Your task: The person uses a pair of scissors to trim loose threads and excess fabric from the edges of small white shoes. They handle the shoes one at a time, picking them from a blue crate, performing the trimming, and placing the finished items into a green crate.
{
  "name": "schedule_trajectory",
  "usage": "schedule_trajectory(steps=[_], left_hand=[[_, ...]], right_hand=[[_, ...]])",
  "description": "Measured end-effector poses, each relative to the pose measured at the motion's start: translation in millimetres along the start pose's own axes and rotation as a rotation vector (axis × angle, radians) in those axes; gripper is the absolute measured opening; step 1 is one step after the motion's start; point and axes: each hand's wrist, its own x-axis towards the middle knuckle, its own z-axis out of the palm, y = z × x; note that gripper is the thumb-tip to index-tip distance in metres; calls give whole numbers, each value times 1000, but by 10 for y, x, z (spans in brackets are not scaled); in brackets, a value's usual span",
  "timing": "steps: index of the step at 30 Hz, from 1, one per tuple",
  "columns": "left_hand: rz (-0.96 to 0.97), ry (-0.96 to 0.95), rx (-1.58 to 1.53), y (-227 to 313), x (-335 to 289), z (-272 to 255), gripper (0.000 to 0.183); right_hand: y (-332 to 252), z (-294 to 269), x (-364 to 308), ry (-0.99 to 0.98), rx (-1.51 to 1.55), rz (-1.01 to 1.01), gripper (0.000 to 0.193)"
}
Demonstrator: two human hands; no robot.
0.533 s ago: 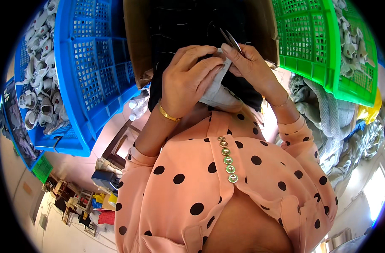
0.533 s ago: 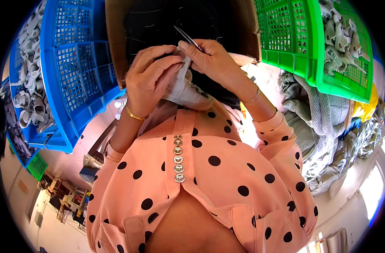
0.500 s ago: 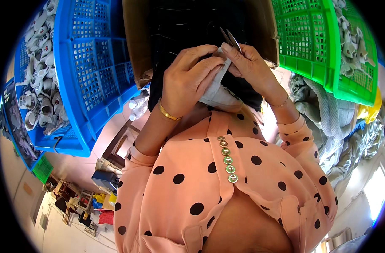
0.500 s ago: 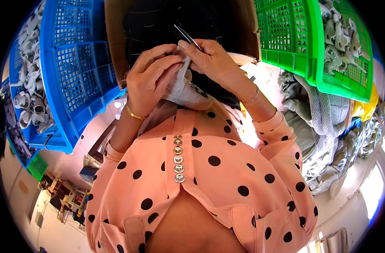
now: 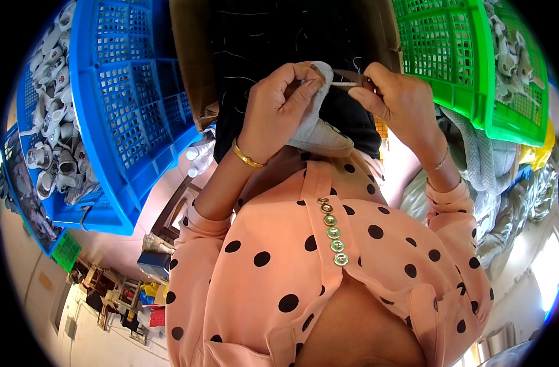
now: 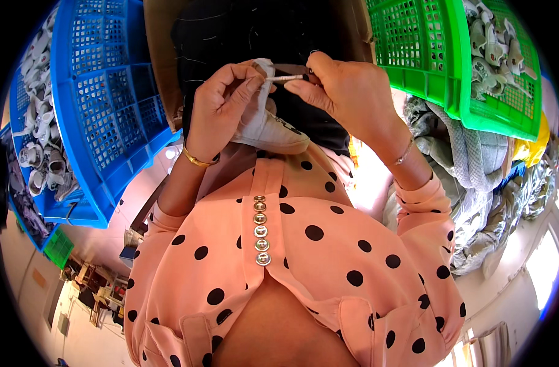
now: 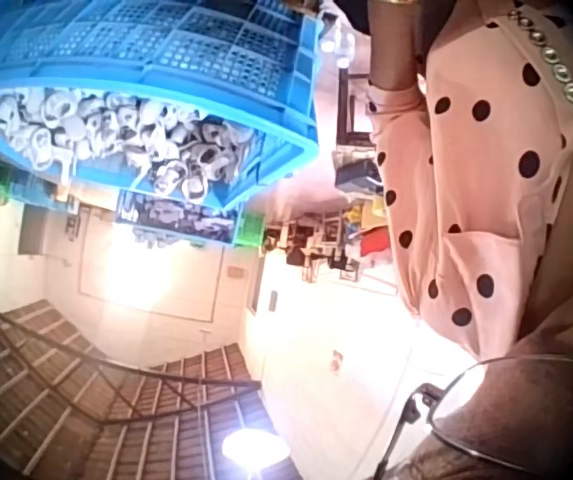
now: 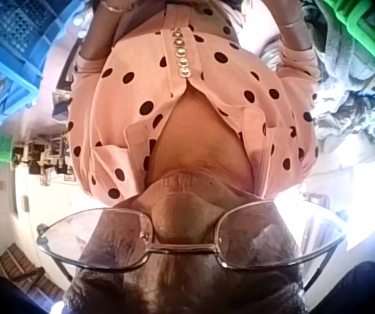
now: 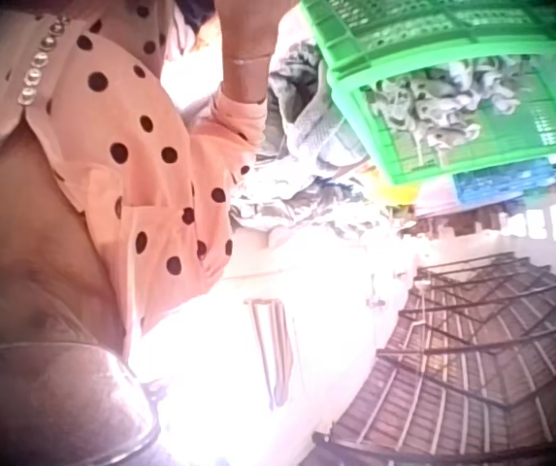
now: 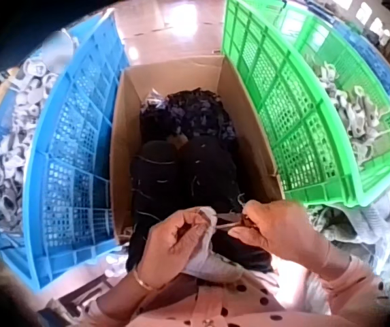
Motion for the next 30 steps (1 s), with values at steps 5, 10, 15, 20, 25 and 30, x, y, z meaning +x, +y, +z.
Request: schedule_trajectory(steps=[5,10,15,20,25,30], left_hand=[[-84,3,-68,57,4,9,15],[-89,38,-32,79,-5,15,16],[-99,44,-83,57,-35,40,16],[-166,52,-195,-19,-60,-8,17],[2,75,40,1,-51,-144,17],[578,322,814,110,14,-270,17]], right_hand=[[-82,-121,46,-5,-255,-130,43],[-122,-140,111,-26,-421,-183,43],[-62,-89,129,-19,-384,-218,44],[67,81,201,-52,290,159,48],[-16,419,194,-250,867,333,34],[-46,490,142,-300,1256,435,27]])
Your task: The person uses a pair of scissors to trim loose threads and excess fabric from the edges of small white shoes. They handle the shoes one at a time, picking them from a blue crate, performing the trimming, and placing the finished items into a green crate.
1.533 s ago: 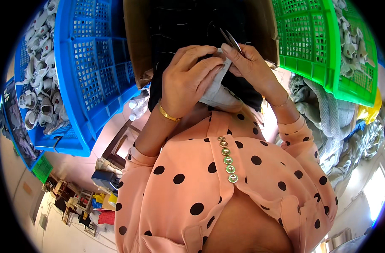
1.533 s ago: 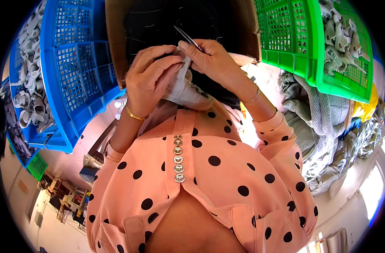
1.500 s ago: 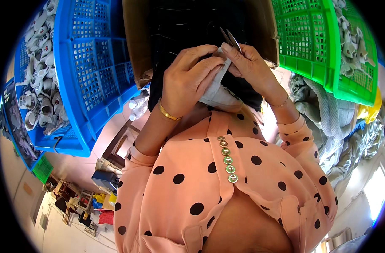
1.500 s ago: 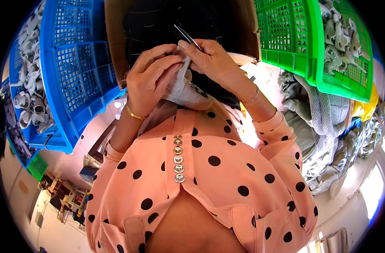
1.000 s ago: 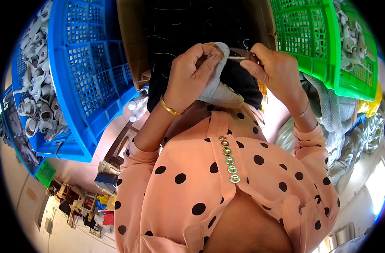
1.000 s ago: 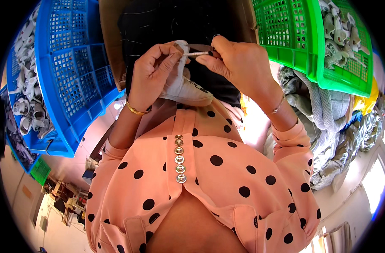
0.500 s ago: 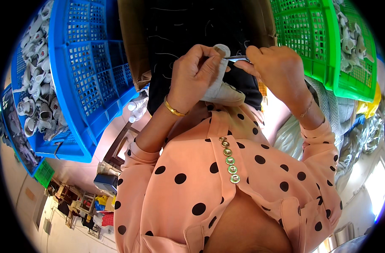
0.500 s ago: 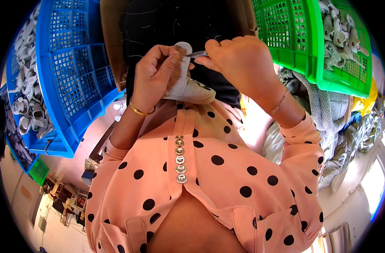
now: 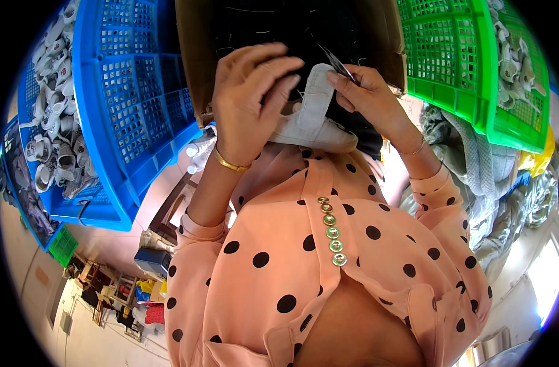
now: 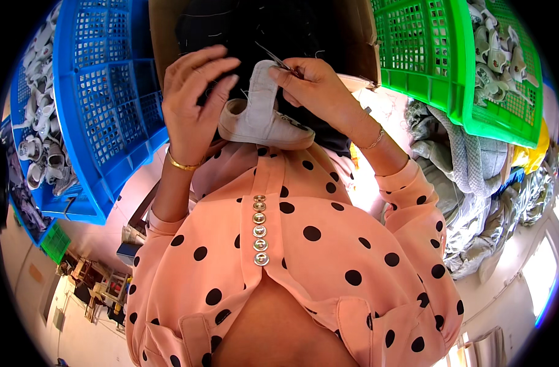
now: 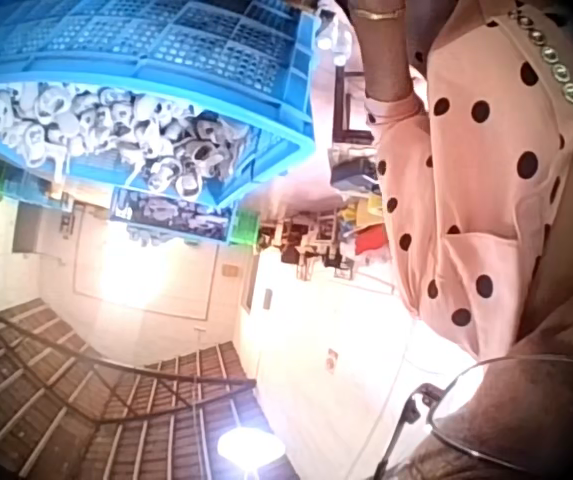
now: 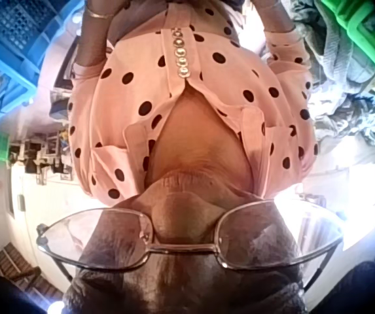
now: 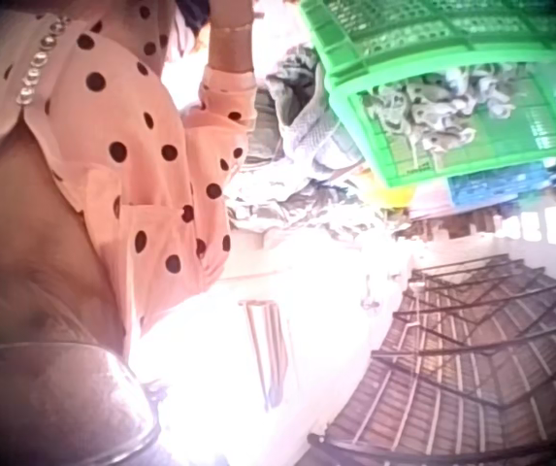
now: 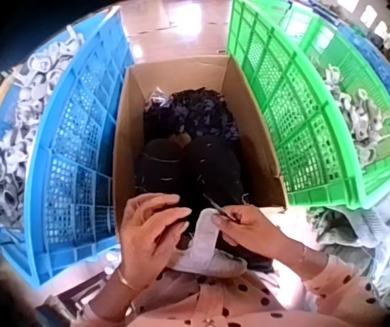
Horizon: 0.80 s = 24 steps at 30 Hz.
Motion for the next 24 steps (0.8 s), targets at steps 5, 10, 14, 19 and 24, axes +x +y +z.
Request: schedule_trajectory(steps=[5,10,14,19,24], left_hand=[[186,-21,5,78,-31,82,20],[351,-32,130,98,-17,69,20],[437,-37,235,130,-31,98,20],[-347,-240,-540,134,-43,24,7],[-636,-132,-974,79,-64,64,20]], right_hand=[[-105,123,-51,72,-138,-33,31],[-122,158,-32,108,-205,-56,33],[-131,200,3,139,-249,-43,31],[-112,206,12,133,-187,5,34],[-92,144,4,74,-178,-17,39]])
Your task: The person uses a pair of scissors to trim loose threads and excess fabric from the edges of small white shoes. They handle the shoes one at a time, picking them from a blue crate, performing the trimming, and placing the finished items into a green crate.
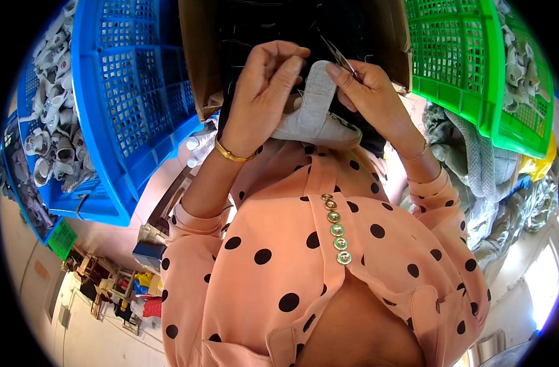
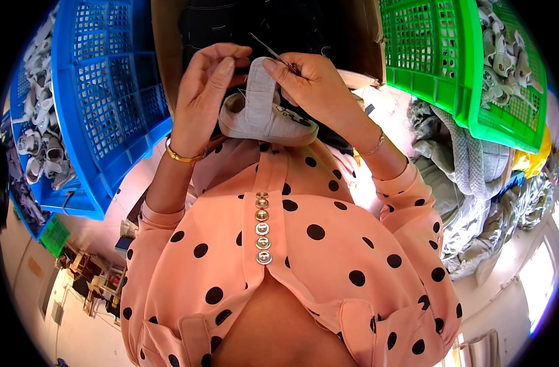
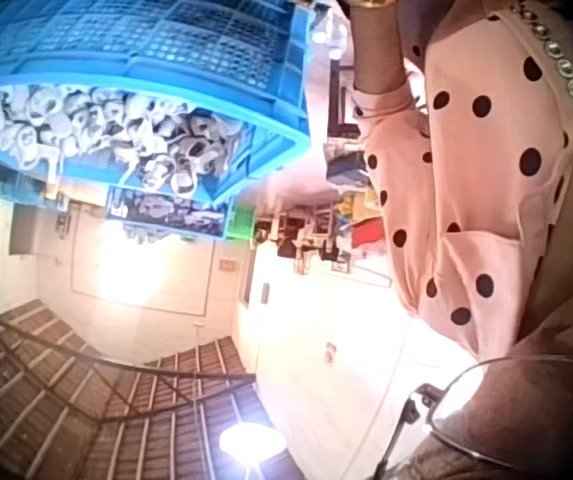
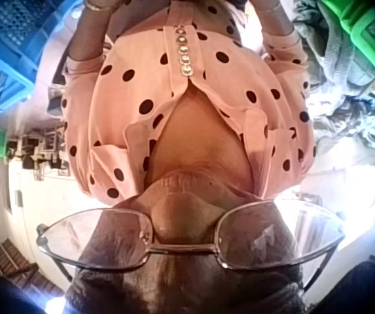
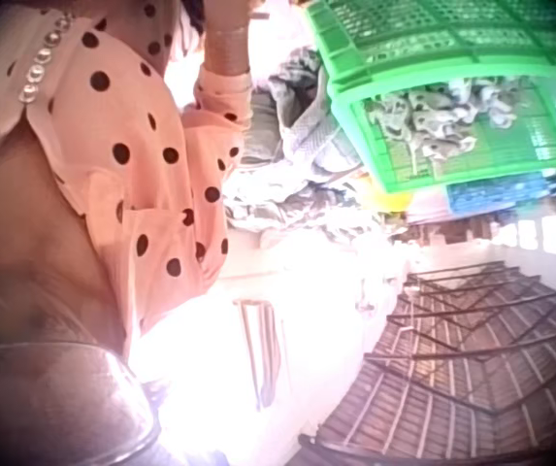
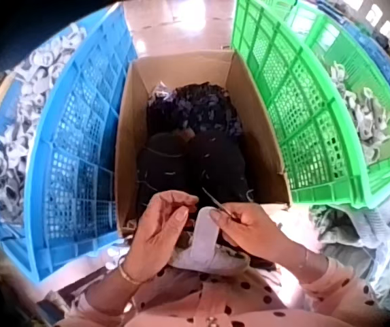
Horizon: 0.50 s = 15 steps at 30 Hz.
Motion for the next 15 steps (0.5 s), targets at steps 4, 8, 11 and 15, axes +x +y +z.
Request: schedule_trajectory(steps=[4,8,11,15], left_hand=[[-271,-247,237,23,6,-28,25],[-259,-156,41,-138,3,-66,22],[-351,-100,-65,-72,11,-80,18],[-403,-44,-75,-15,-9,-56,17]], right_hand=[[-8,0,-2,99,-201,-149,37],[-86,-160,-85,272,-647,-458,36],[-187,-269,-190,284,-1092,-582,42],[-311,-287,-254,228,-1333,-642,43]])
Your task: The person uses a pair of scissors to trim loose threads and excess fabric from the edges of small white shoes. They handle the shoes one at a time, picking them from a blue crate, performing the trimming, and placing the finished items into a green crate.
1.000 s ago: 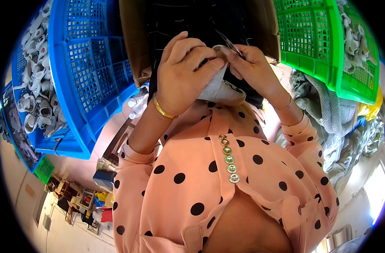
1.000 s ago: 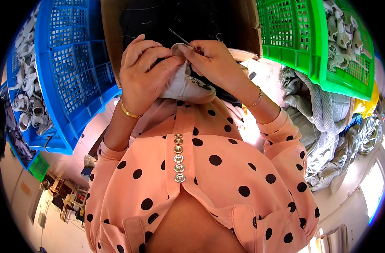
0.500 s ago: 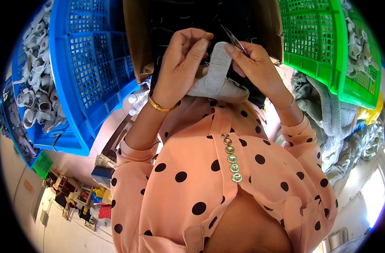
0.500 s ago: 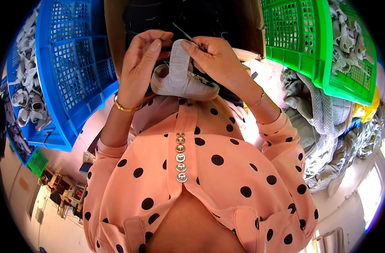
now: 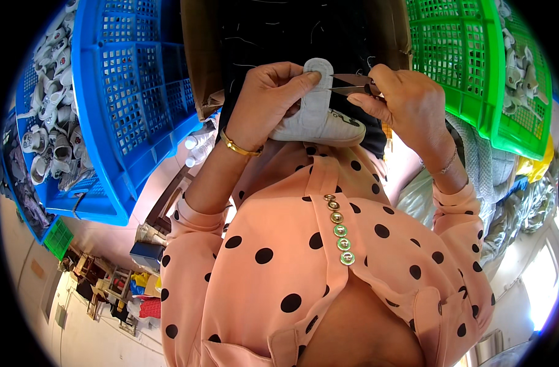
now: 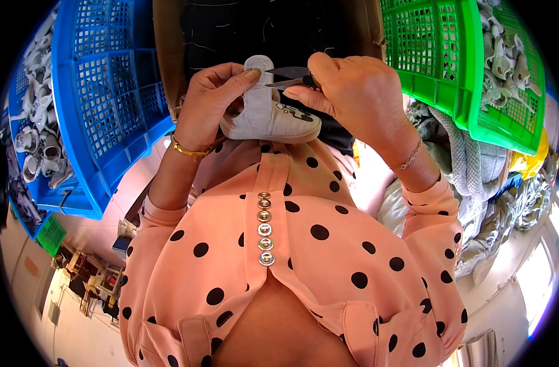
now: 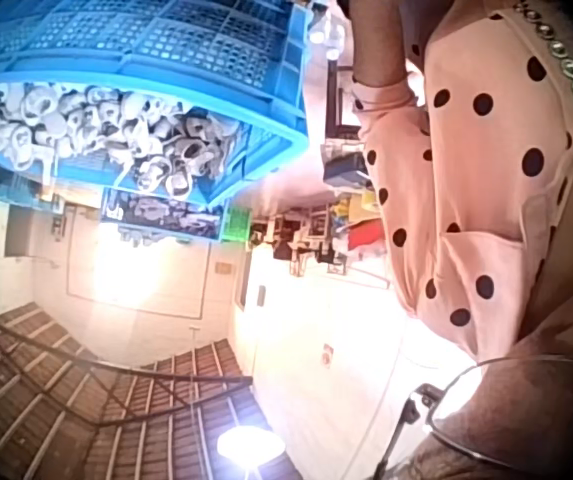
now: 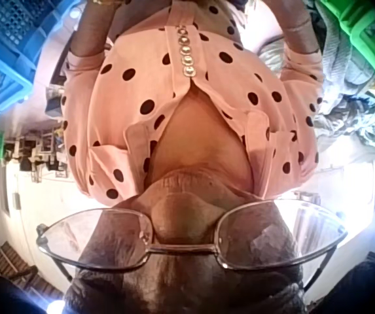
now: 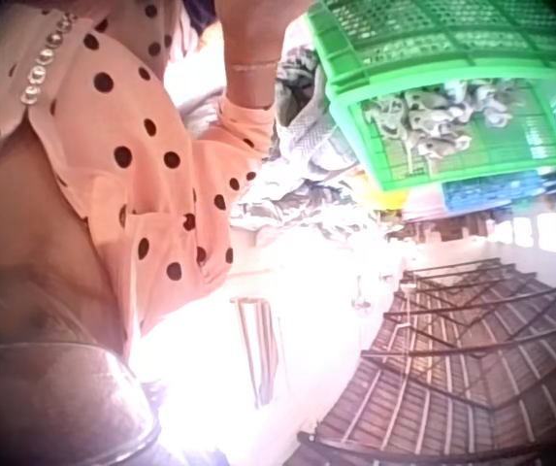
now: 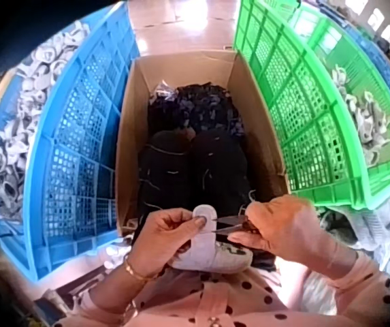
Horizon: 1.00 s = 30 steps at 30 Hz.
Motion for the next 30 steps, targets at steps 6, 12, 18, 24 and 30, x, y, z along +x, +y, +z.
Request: schedule_trajectory(steps=[6,12,18,24,30], left_hand=[[-11,46,-5,2,-28,-2,17],[-32,77,5,6,-53,16,16],[-45,99,-19,-11,-45,23,16],[-37,81,-72,-44,-38,11,17],[-42,81,-53,-87,-48,30,20]], right_hand=[[-19,-15,49,-33,-107,-72,42],[-20,-33,58,-78,-130,-80,41],[-10,-44,76,-86,-169,-114,40],[23,-22,96,-69,-192,-171,39],[119,58,57,-147,75,-55,41]])
